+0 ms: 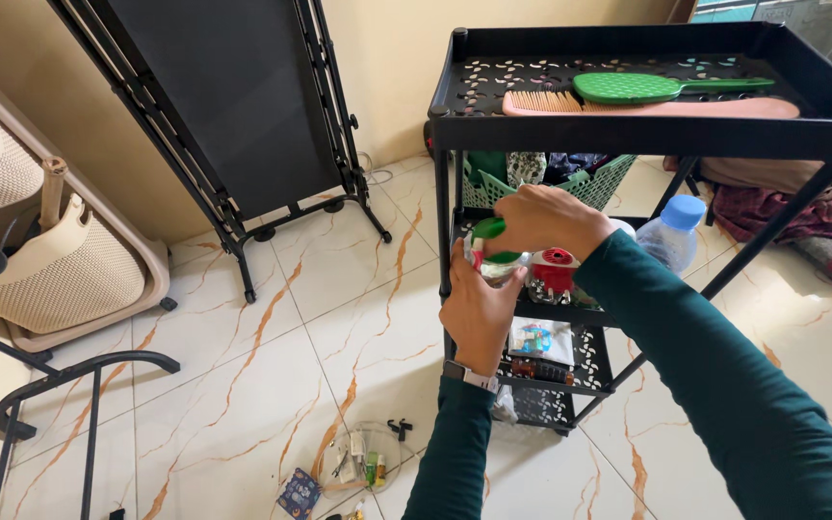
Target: The person assembles a black metal rack by inserting vertical poles into perforated trays and securing them. They then organize various items from the floor onto the rack, including plastic bottles, a hairbrush, a comb, a charger, and small containers.
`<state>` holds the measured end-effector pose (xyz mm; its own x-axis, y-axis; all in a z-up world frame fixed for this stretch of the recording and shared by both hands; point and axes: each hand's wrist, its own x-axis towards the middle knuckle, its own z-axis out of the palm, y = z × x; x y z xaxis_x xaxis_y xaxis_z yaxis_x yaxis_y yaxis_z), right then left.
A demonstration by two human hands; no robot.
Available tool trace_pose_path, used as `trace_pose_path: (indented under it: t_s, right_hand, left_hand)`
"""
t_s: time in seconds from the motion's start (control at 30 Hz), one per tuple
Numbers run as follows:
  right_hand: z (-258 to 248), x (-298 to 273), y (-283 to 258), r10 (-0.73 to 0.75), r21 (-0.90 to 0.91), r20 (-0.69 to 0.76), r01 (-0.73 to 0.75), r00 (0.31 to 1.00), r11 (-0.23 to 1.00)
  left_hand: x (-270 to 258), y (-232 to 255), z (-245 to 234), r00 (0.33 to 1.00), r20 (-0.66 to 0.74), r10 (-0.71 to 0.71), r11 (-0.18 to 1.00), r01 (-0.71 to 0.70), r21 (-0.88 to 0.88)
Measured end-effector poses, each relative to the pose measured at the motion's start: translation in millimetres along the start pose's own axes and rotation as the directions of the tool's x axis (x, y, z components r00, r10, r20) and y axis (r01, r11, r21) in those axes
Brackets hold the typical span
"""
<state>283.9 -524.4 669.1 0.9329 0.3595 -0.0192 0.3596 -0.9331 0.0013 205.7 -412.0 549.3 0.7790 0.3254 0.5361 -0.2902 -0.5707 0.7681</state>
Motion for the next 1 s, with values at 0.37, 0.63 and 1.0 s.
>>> trace_pose_path:
  t_s: [0.37, 0.63, 1.0]
  right_hand:
    - [-3, -76, 17, -0.139, -0.117, -0.333, 0.105, 0.932, 0.988]
    - [119, -154, -57, -0.004, 0.737, -0.366, 0.293, 0.930, 0.609]
    - [329, -185, -93, 0.216, 0.895, 0.284, -0.177, 0.934, -0.410]
  left_hand:
    - [-15, 26, -36, 0.987, -0.064, 0.145, 0.989, -0.144, 0.018]
    - [-116, 0, -70, 0.997, 0.072, 0.010, 0.984, 0.003, -0.178]
    - [-209, -132, -40, 0.933, 0.274, 0.234, 0.970, -0.205, -0.129]
